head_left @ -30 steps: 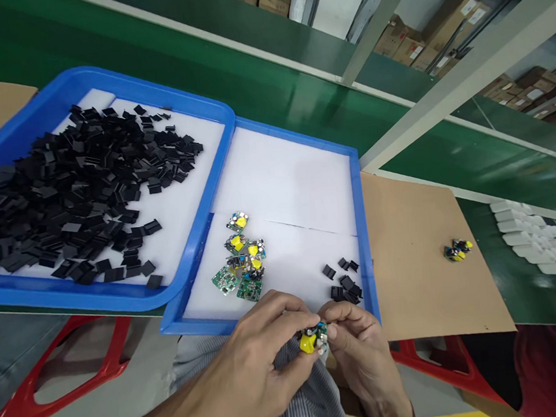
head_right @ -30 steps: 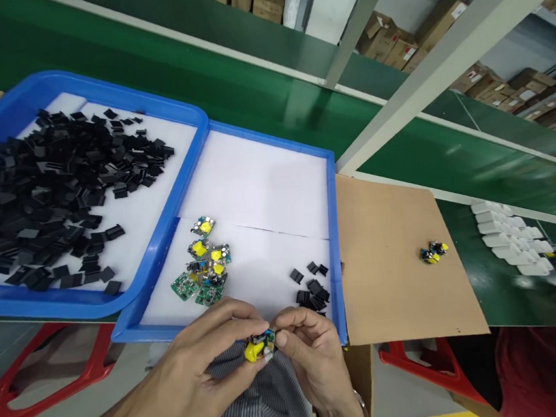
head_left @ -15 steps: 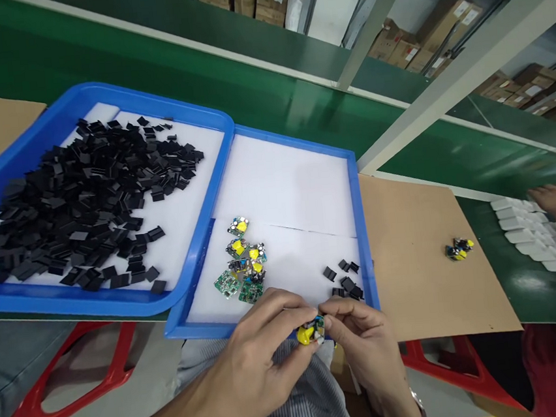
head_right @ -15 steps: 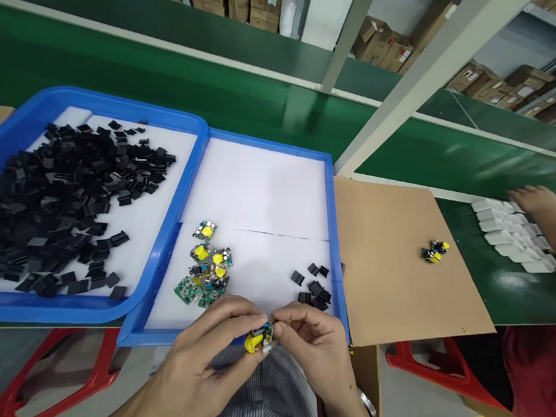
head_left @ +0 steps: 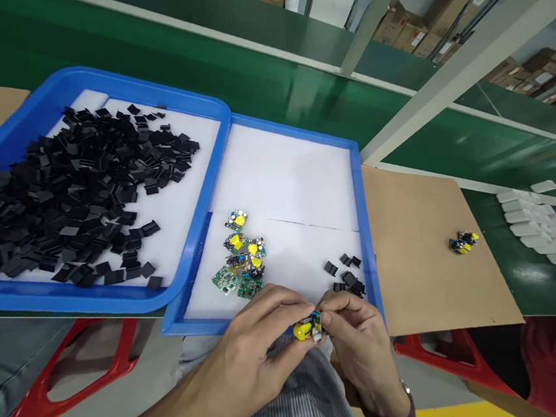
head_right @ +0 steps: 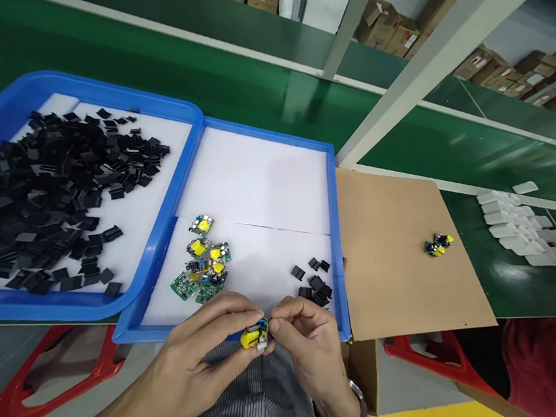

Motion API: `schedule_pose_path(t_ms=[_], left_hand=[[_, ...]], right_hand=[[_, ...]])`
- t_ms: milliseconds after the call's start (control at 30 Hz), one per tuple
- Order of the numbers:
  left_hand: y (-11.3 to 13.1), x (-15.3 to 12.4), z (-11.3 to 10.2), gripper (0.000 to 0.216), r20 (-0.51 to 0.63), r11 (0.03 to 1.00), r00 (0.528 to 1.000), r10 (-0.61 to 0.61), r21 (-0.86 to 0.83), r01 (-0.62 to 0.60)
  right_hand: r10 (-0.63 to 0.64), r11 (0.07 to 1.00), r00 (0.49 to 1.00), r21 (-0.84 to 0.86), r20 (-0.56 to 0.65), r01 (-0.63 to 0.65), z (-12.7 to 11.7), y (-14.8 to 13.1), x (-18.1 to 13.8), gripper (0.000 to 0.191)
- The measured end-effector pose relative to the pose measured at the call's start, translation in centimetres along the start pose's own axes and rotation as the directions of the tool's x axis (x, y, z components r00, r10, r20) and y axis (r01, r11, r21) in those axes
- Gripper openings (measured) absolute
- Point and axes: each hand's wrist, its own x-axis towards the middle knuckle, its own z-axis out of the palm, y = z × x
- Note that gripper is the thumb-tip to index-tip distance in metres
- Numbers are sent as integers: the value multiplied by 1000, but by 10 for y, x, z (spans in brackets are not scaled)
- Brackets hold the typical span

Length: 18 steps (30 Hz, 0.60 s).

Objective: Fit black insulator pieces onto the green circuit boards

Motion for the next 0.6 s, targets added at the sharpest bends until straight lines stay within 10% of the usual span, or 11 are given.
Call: schedule_pose_path(t_ms=[600], left_hand=[[7, -1, -2, 42, 11, 1000, 1000, 5, 13, -5]], right_hand=[[86, 989, 989, -128, 118, -71, -11, -2, -13, 12]])
